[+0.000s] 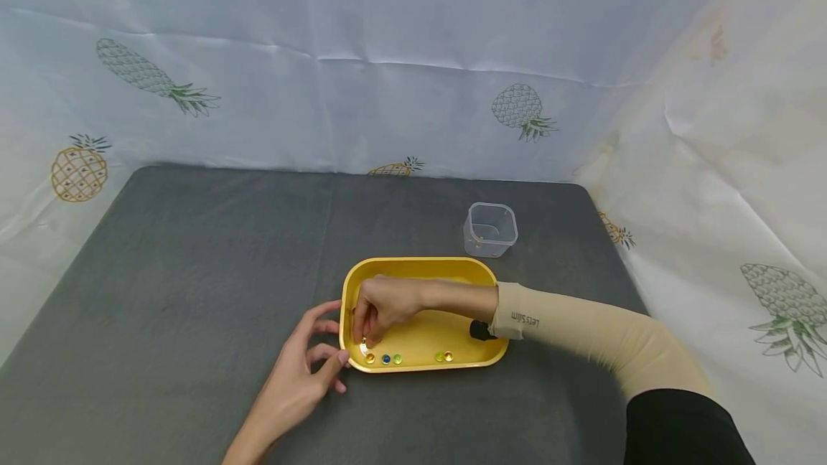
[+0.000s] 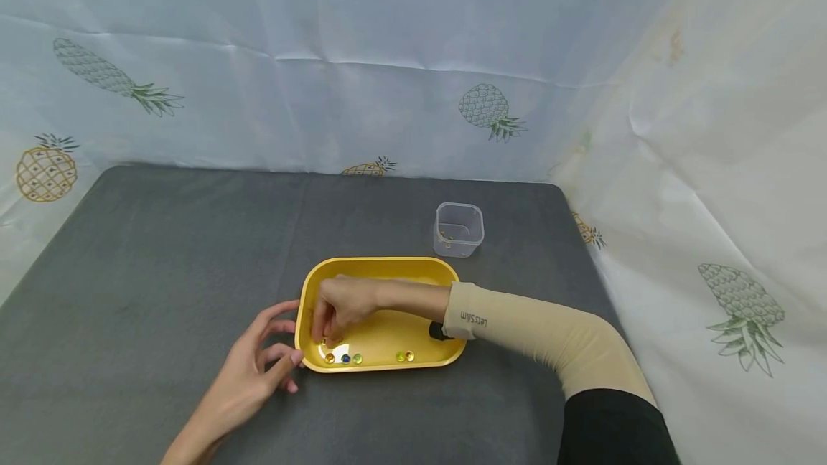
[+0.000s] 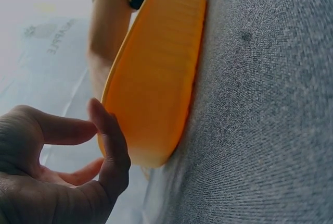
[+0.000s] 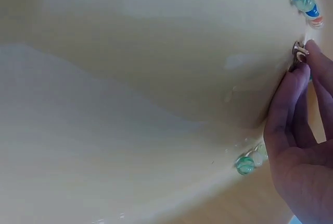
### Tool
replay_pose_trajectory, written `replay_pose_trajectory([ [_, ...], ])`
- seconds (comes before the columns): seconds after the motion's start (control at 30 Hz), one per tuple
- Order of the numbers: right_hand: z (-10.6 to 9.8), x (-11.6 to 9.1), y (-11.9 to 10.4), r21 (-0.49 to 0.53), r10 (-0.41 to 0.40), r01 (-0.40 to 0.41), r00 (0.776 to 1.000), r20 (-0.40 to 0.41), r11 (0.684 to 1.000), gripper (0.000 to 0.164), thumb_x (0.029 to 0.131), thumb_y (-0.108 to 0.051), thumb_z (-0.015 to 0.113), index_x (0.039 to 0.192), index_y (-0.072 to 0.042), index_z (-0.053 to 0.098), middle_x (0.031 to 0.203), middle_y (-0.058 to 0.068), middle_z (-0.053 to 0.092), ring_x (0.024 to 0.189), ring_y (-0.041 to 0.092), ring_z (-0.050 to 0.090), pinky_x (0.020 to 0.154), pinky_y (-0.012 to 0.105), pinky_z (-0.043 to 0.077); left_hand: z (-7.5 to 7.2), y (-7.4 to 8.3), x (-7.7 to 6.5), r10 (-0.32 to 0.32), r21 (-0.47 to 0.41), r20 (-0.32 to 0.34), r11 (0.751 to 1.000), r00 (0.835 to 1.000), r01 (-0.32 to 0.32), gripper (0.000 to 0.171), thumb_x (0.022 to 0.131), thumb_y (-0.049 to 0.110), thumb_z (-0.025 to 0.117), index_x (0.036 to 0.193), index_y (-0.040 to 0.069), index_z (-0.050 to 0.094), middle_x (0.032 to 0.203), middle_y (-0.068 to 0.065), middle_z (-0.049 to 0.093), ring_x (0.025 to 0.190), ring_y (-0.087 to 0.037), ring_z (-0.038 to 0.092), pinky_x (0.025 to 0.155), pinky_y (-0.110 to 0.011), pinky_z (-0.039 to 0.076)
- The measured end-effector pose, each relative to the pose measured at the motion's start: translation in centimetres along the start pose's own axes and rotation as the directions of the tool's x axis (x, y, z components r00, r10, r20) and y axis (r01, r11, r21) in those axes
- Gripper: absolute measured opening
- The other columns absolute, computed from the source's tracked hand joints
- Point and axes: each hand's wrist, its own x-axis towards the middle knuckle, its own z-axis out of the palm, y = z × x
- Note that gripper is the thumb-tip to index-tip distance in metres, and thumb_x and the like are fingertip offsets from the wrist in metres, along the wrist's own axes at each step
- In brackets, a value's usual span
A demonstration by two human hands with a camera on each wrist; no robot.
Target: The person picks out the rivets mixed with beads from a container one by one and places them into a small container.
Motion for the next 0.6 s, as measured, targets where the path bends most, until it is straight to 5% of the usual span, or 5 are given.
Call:
replay_pose_trajectory([
  [0.6,0.19,0.11,-0.25,-0.091,-0.054,0.052,0.998,-0.016,0.994,0.004,0.081,-0.015,0.078,0.085,-0.014,0.078,0.075,-0.006,0.073,0.063,-0.008,0.060,0.063,0.011,0.054,-0.06,0.09,-0.06,-0.024,-0.011,0.006,1.000,1.000,0.025,0.069,0.089,-0.002,0.063,0.143,0.029,0.033,0.124,-0.017,0.043,0.082,-0.031,0.066,0.056,-0.038,0.059],
])
